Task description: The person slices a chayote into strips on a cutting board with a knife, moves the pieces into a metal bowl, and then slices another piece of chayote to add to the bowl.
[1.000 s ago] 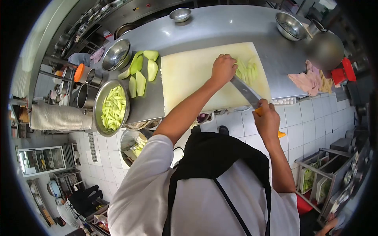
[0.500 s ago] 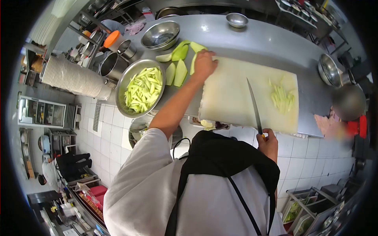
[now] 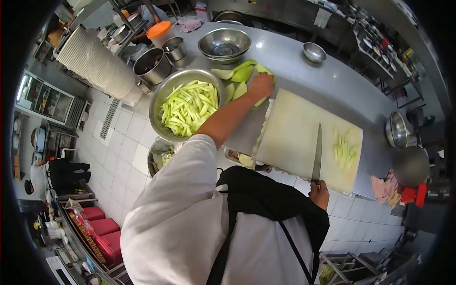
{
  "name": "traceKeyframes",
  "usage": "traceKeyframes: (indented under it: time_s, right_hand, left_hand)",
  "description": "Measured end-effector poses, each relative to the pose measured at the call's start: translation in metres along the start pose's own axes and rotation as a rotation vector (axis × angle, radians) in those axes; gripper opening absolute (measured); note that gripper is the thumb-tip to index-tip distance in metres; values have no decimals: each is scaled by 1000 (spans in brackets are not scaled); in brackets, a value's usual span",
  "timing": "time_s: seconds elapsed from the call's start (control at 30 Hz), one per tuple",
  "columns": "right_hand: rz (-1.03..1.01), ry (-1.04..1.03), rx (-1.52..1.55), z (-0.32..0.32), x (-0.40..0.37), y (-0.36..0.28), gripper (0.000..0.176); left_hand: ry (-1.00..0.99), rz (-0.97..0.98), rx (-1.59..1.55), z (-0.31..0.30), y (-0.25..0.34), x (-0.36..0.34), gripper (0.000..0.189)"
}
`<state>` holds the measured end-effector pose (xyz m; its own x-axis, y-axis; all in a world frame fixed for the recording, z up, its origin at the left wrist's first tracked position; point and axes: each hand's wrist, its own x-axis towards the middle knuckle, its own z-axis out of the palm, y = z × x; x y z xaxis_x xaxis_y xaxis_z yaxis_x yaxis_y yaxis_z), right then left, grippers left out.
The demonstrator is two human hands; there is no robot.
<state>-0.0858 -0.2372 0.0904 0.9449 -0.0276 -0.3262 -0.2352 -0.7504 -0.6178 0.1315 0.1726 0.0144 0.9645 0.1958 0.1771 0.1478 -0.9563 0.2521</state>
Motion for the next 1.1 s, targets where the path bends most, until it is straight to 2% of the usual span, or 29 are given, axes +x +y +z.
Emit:
traceKeyframes:
  time_s: [0.07,0.17,0.3,0.4,0.5,0.7,0.8,0.83,0.93,1.1]
  right_hand:
    - [15,37,21,3,-4,-5,22]
    - [-33,80,-33,20,11,35,21]
    - [-191,175,-128,29,17,53,16]
    - [-153,150,-244,19,8,24,15]
    - [-144,168,-206,19,4,13,14]
    - [-102,95,-192,9,1,4,16]
    - [-136,25,-150,4,8,10,21]
    - [-131,-3,-111,2,8,10,24]
    - [-130,-51,-60,0,12,19,31]
    - [-217,-29,-75,-17,17,38,37]
  left_hand:
    - [-80,-11,42,3,3,8,30]
    - [-80,14,140,3,9,13,27]
    - [57,48,95,10,5,15,26]
    - [149,98,53,-4,-3,21,27]
    - [246,155,-43,-19,-17,32,26]
    - [418,112,-325,-52,-33,38,28]
    - [264,59,-588,-98,-13,31,31]
    - [103,11,-741,-119,0,23,30]
    - [-299,27,-1120,-142,43,7,26]
    - [-635,-2,-1149,-103,135,-51,23]
